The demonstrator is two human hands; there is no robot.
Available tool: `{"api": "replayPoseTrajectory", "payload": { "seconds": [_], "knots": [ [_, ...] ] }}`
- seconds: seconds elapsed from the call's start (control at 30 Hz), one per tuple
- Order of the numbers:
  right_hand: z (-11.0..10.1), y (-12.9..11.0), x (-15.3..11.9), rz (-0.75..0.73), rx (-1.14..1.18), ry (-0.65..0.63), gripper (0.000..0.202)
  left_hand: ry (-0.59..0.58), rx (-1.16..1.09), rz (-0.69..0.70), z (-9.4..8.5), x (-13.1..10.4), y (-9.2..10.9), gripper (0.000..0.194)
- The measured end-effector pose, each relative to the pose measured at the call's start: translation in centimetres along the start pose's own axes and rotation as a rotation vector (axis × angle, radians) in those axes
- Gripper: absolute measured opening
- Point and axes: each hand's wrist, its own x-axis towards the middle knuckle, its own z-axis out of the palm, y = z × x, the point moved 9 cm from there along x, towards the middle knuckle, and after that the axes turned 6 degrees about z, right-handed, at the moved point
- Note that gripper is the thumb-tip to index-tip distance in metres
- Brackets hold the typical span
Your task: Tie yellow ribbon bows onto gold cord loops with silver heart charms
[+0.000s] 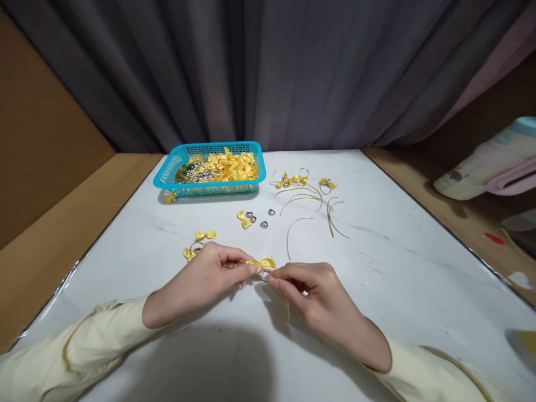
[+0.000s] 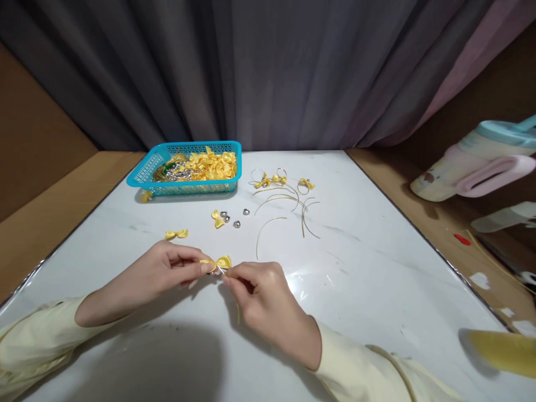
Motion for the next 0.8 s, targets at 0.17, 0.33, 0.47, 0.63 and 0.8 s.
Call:
{"api": "replayPoseTrajectory", "payload": {
  "seconds": [0.17,0.33,0.47,0.63,0.8],
  "knots": [
    [0.1,-0.3,-0.1,-0.034,-0.027,0.031,0.025,0.001,-0.091,-0.032,0.2,-0.3,-0.2,0.027],
    [0.2,-0.5,0.0,-0.061,-0.046,0.038,0.024,0.028,-0.056,-0.019,0.1,-0.2,0.0,0.030],
    [0.1,-0.5,-0.2,-0.064,-0.015,0.063,0.023,0.088,0.013,0.011,0.1,-0.4,-0.1,0.027],
    [0.2,-0.6,-0.4,-0.070,0.022,0.101,0.021,0.197,0.328,0.331,0.3,-1.2,2.0,0.027],
    [-0.2,-0.4,-0.3,-0.046,0.054,0.110,0.019,0.266,0.532,0.578,0.8,-2.6,4.1,0.026]
  ]
}}
